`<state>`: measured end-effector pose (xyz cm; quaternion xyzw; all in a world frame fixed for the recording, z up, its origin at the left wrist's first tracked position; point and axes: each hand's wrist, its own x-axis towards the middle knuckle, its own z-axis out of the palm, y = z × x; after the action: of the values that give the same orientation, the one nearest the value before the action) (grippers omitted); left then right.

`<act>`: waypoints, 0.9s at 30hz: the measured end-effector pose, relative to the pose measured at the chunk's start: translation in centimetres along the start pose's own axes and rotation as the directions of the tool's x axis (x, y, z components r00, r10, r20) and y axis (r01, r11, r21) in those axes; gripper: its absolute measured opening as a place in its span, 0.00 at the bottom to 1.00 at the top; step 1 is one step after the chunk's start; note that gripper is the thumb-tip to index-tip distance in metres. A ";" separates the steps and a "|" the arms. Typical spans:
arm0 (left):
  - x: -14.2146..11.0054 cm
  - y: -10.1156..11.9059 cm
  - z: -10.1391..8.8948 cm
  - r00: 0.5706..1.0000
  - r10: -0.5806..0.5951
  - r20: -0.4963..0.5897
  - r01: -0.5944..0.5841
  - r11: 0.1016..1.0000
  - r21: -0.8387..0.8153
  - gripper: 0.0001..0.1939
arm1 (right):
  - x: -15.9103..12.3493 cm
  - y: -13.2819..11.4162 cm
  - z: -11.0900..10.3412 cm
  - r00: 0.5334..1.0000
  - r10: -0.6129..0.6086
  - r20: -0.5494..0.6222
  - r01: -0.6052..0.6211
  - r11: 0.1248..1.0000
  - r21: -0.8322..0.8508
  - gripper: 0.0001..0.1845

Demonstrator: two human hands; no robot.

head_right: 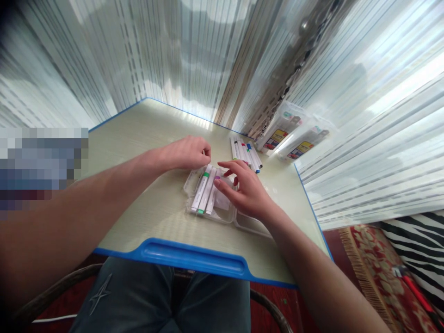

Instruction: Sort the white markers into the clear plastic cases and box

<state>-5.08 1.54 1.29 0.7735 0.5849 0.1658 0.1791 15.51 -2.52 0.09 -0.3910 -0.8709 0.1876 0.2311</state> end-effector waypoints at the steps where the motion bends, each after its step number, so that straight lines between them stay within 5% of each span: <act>1: 0.1 -0.1 0.1 1.000 0.002 -0.002 -0.002 1.000 -0.003 0.09 | 0.1 0.0 0.0 1.000 0.009 0.002 -0.009 1.000 -0.005 0.25; 11: 0.5 -0.4 -0.1 0.999 0.036 0.039 -0.036 0.999 -0.015 0.10 | 0.7 -1.5 -0.2 0.985 0.069 0.161 -0.042 0.985 -0.169 0.30; 27: 0.7 -0.4 0.5 0.999 0.034 0.012 -0.035 0.998 0.044 0.10 | 1.0 -1.2 0.4 0.979 0.109 0.169 -0.076 0.979 -0.189 0.32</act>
<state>-4.97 2.29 0.74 0.7881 0.5740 0.1516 0.1627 14.02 -2.49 0.66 -0.4324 -0.8824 0.1523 0.1062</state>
